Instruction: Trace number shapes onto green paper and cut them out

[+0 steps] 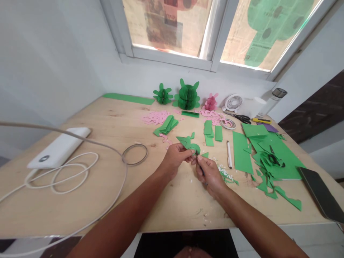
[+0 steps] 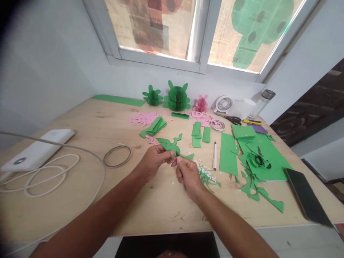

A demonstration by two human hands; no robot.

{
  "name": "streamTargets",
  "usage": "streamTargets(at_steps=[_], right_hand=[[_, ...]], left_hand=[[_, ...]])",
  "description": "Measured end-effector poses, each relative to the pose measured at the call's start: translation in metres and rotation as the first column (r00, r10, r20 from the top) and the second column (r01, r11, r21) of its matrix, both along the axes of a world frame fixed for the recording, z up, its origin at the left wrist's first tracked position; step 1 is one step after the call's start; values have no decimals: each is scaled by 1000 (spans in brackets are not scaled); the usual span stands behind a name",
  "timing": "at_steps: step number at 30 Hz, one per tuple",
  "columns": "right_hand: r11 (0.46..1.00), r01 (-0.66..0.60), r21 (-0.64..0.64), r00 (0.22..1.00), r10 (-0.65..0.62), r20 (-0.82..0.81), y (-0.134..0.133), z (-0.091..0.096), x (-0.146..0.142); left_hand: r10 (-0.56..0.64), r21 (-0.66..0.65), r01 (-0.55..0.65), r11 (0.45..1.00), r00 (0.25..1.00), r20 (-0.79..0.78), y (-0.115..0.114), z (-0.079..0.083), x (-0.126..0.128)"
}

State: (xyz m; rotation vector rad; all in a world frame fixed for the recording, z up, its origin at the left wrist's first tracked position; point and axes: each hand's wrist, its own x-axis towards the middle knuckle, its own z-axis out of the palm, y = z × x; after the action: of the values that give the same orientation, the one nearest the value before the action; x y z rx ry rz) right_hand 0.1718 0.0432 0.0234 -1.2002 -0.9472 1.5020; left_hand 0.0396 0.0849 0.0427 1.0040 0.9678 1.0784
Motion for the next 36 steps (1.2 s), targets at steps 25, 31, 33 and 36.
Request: streamTargets(at_steps=[25, 31, 33, 36], right_hand=[[1000, 0, 8, 1000, 0, -27, 1, -2, -1], [1000, -6, 1, 1000, 6, -24, 0, -1, -1], [1000, -3, -1, 1000, 3, -21, 0, -1, -1], [1000, 0, -4, 1000, -1, -10, 0, 0, -1]], left_hand=[[-28, -32, 29, 999, 998, 56, -2, 4, 0], [-29, -34, 31, 999, 998, 56, -2, 5, -1], [-27, -36, 29, 999, 998, 54, -2, 5, 0], [-18, -36, 20, 999, 999, 51, -1, 3, 0]])
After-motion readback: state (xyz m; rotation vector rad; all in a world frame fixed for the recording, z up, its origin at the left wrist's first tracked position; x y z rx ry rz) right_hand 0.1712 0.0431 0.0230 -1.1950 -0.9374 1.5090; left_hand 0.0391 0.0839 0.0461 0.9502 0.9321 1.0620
